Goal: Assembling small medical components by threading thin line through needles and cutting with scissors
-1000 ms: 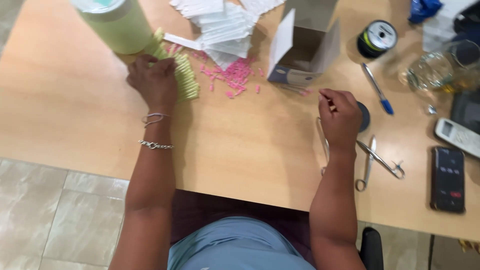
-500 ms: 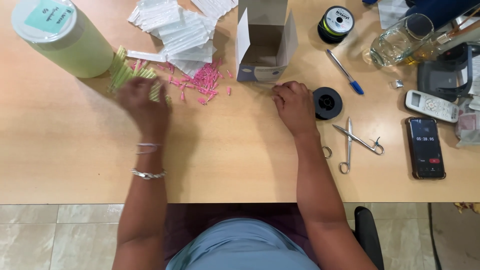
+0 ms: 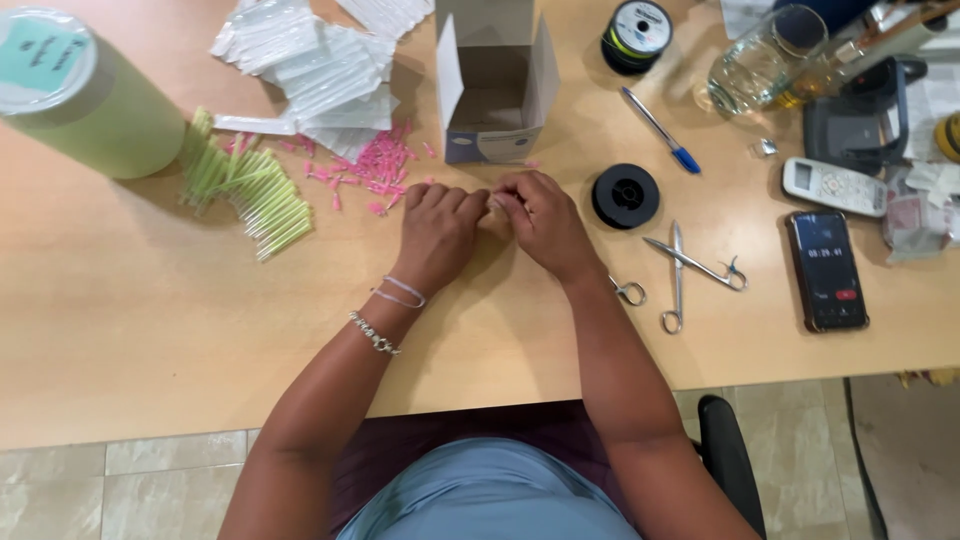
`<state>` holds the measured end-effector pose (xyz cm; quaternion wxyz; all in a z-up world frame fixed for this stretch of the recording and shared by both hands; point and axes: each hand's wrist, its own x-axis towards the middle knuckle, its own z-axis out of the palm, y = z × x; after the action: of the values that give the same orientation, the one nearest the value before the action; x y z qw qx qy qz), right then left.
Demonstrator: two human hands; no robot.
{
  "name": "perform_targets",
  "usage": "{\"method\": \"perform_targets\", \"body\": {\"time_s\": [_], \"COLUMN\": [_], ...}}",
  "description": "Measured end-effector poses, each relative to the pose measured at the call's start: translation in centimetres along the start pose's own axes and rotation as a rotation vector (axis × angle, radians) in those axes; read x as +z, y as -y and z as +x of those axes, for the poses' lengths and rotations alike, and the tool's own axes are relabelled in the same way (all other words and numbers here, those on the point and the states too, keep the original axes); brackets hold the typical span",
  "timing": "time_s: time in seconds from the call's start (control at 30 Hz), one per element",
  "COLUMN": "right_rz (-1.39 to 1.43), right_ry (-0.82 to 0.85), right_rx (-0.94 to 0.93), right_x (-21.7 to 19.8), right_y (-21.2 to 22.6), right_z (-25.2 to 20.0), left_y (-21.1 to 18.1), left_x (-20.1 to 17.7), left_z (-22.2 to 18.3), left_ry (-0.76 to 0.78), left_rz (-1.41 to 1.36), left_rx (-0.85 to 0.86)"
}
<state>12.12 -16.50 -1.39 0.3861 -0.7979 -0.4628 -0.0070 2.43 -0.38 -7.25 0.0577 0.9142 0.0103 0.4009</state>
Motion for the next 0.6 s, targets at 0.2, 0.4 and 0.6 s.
{"method": "perform_targets", "body": {"time_s": [0.2, 0.4, 0.6], "right_rz": [0.121, 0.123, 0.423], "right_ry": [-0.027, -0.019, -0.232], "right_rx": [0.129, 0.118, 0.175], "right_x": [0.3, -1.1, -2.0], "right_y": [2.4, 2.6, -0.2], "right_z": [0.0, 0.1, 0.0], "left_y": [-1.0, -1.0, 1.0], "left_x": [-0.6, -1.6, -3.8], "left_z": [-0.6, -0.4, 0.5], "left_ry": [0.039, 0.16, 0.079], "left_rz": [-0.112, -0.239, -0.324], "left_rx": [0.005, -0.071, -0.178]}}
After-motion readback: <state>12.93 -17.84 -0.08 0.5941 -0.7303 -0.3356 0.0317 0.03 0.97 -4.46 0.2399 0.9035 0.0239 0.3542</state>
